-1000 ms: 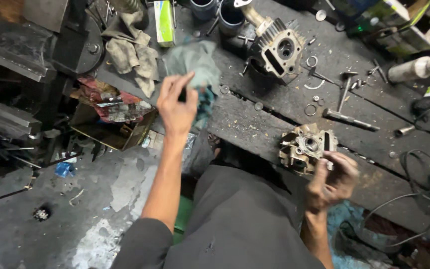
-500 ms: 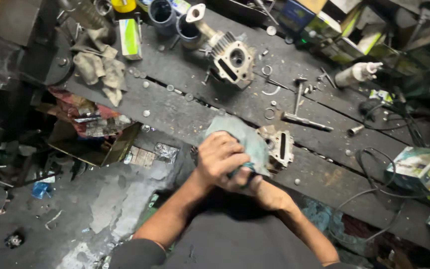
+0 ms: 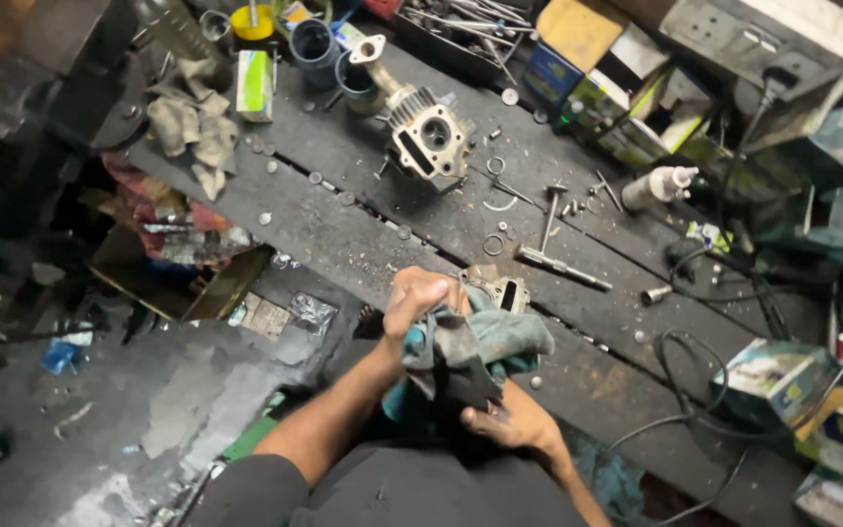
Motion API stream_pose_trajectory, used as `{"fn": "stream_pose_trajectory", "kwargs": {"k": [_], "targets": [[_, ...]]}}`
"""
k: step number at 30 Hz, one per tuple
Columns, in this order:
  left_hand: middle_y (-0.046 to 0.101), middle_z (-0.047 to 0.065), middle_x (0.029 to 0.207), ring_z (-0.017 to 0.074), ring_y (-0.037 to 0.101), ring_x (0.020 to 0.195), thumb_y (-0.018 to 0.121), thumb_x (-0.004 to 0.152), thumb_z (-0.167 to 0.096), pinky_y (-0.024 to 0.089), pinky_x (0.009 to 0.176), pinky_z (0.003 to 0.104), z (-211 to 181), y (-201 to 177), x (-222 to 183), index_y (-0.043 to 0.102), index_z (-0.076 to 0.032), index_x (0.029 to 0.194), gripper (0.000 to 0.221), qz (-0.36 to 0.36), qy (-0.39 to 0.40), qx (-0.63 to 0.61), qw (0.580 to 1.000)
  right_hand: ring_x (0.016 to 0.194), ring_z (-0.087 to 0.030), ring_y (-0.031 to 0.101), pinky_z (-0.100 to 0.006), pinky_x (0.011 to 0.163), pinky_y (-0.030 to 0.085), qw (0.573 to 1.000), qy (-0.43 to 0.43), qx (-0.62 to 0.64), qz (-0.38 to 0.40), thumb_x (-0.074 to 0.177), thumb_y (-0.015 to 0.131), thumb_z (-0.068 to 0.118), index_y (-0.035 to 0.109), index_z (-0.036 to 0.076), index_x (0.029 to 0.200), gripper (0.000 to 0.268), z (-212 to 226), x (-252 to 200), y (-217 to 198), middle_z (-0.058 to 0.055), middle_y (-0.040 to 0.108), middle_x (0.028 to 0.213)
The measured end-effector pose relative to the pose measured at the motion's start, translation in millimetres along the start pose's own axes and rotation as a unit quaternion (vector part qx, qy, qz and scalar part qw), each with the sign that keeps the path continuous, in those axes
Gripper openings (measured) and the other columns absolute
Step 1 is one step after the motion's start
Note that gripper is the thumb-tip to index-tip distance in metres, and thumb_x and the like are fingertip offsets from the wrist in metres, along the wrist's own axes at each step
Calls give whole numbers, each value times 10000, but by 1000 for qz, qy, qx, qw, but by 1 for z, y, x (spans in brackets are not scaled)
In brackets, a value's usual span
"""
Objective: The person uses a screwdriver to work on a cylinder head, then removes a piston and places it on the table. They continue to manipulate the cylinder head and other engine parts on the workbench.
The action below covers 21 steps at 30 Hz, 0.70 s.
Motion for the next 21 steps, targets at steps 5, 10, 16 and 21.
{"fn": "stream_pose_trajectory", "kwargs": {"k": [5, 10, 16, 21], "targets": [[565, 88, 646, 218, 570, 651, 495, 979, -247, 508, 665, 368, 4, -1, 5, 588, 7, 700, 389, -140, -76, -119, 980, 739, -139, 504, -311, 652, 435, 979, 173, 87, -59, 971, 666, 409, 688, -12, 1123, 448, -37, -13, -11, -44, 588, 820], [665, 84, 898, 164, 663, 837, 442, 964, -362, 555, 776, 329, -14, 9, -3, 658, -39, 940, 388, -182, -42, 25, 982, 792, -97, 517, -273, 705, 450, 976, 18, 90, -198, 1027, 649, 451, 633, 22, 1292, 504, -57, 9, -40, 15, 585, 889], [684, 105, 1067, 293, 664, 1093, 718, 895, -241, 532, 976, 409, -40, 42, 7, 658, -65, 1042, 237, 128, 258, 523, 802, 1030, -151, 551, -310, 859, 482, 883, 182, 310, -301, 985, 603, 354, 543, 86, 1422, 516, -65, -5, -7, -45, 568, 1170], [740, 41, 1064, 264, 713, 1128, 756, 941, -126, 586, 973, 376, -83, 13, 17, 702, -80, 1012, 100, 137, 229, 507, 820, 1148, -186, 568, -322, 939, 485, 899, 236, 215, -300, 862, 628, 151, 429, 173, 1401, 576, -72, 45, 20, -34, 566, 1282]]}}
Point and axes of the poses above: each hand's wrist, its own x-axis towards the middle knuckle, its own y-axis out of the palm, z = x × y, the point moved 1 cm from there along x, towards the middle knuckle
